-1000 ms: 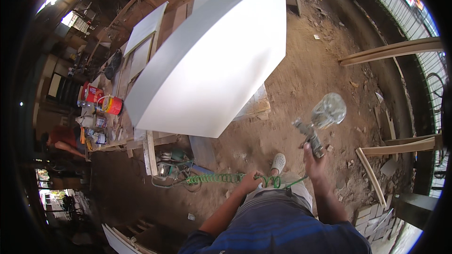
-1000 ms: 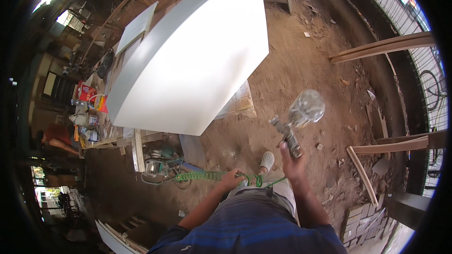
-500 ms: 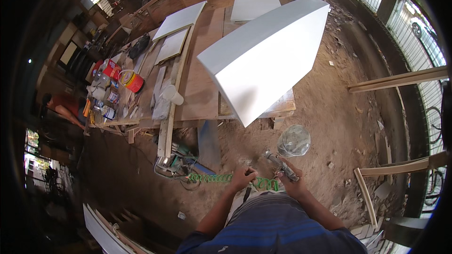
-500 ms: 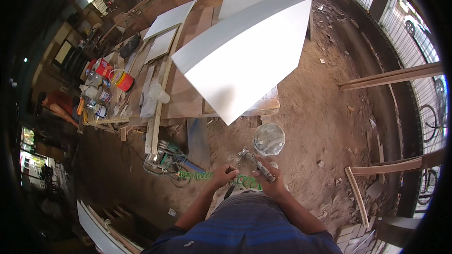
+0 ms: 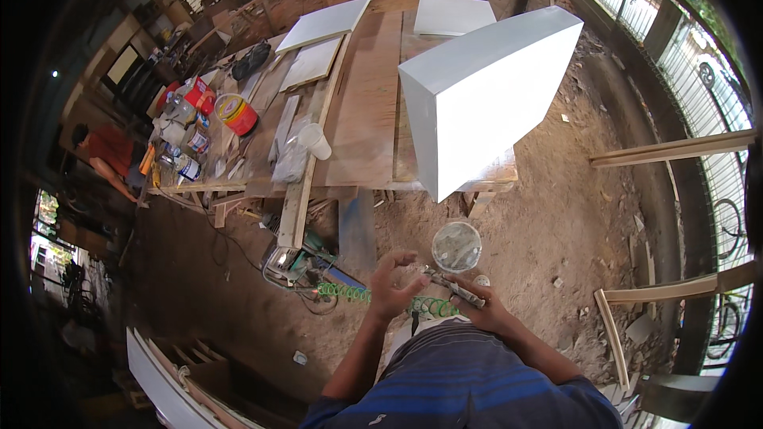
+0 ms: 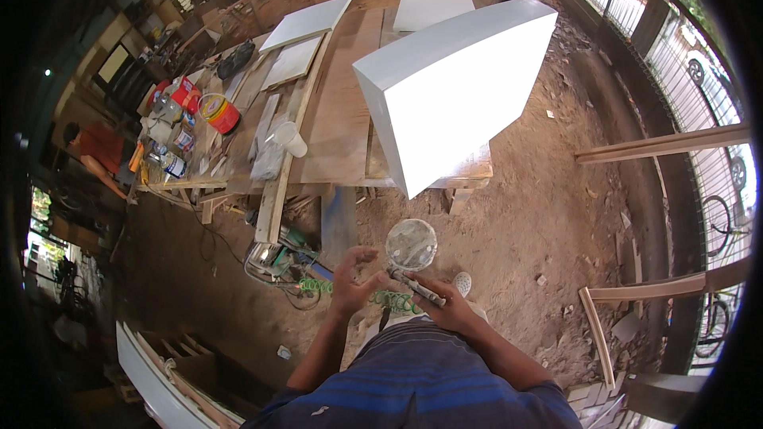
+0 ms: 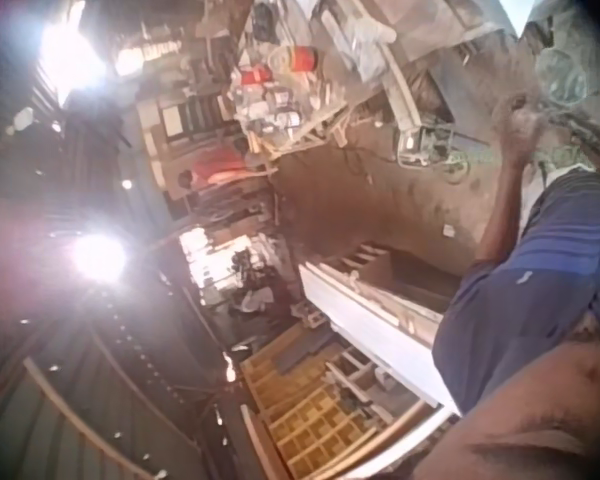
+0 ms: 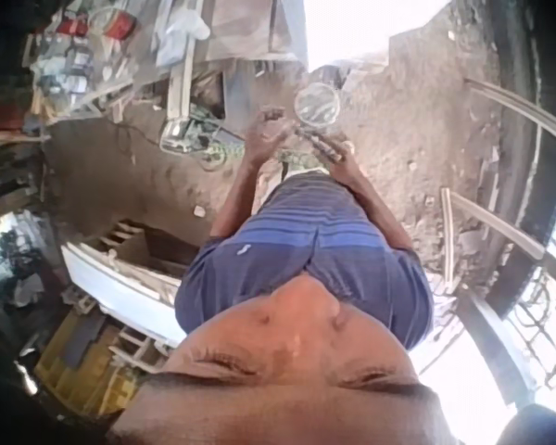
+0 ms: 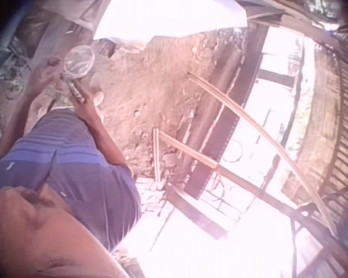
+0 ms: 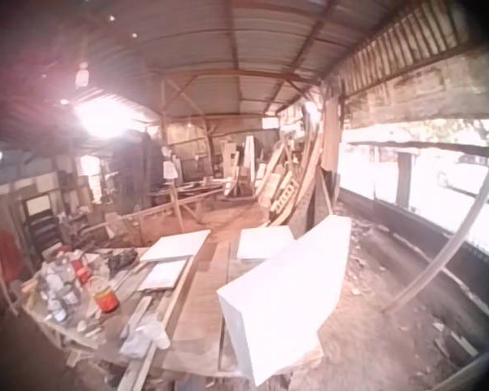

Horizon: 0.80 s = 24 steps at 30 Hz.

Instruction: The person uses a spray gun to apply white paint to the edges and surfaces of wooden furniture components in a workshop.

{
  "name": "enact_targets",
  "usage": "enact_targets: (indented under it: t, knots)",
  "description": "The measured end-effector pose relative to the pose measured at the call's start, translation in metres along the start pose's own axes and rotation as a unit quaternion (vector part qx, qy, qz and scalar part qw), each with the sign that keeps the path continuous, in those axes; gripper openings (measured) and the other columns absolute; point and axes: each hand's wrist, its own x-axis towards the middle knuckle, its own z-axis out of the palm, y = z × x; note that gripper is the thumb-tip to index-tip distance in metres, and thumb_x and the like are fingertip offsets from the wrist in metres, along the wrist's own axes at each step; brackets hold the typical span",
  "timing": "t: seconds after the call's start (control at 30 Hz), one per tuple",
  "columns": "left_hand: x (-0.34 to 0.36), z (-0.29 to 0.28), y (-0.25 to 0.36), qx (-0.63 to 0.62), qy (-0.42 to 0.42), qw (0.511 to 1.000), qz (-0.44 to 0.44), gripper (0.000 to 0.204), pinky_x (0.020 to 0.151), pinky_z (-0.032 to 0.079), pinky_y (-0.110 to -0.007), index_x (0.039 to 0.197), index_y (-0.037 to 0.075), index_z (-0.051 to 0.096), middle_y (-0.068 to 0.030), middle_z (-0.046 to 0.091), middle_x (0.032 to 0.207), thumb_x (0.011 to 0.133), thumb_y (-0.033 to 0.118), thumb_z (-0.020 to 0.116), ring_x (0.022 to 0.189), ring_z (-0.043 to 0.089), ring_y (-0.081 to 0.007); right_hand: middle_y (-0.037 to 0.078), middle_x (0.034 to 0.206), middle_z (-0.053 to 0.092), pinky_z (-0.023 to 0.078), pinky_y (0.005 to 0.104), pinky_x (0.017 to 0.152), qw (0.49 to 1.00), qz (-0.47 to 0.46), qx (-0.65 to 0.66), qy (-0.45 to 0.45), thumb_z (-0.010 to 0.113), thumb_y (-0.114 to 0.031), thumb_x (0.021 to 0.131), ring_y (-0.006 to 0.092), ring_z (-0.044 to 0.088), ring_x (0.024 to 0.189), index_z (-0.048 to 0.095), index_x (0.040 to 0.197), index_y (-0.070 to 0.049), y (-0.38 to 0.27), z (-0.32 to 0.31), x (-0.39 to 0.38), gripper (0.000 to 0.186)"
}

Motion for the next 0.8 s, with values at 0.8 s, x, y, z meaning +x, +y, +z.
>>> enact_targets:
  t: [0.8]
  knots:
    - [-0.008, -0.054, 0.016, -0.036, 0.125, 0.980, 0.153, 0.090, 0.104, 0.053, -0.039, 0.137, 0.002, 0.054, -0.0149, 0.065, 0.133, 0.061, 0.014, 0.101, 0.122, 0.065, -0.0262, 0.015, 0.130, 0.066, 0.053, 0.0394, 0.100, 0.978, -0.032, -0.150, -0.143, 0.081, -0.012, 0.089, 0.0298, 0.064, 0.122, 0.063, 0.140, -0.007, -0.014, 0.063, 0.052, 0.055]
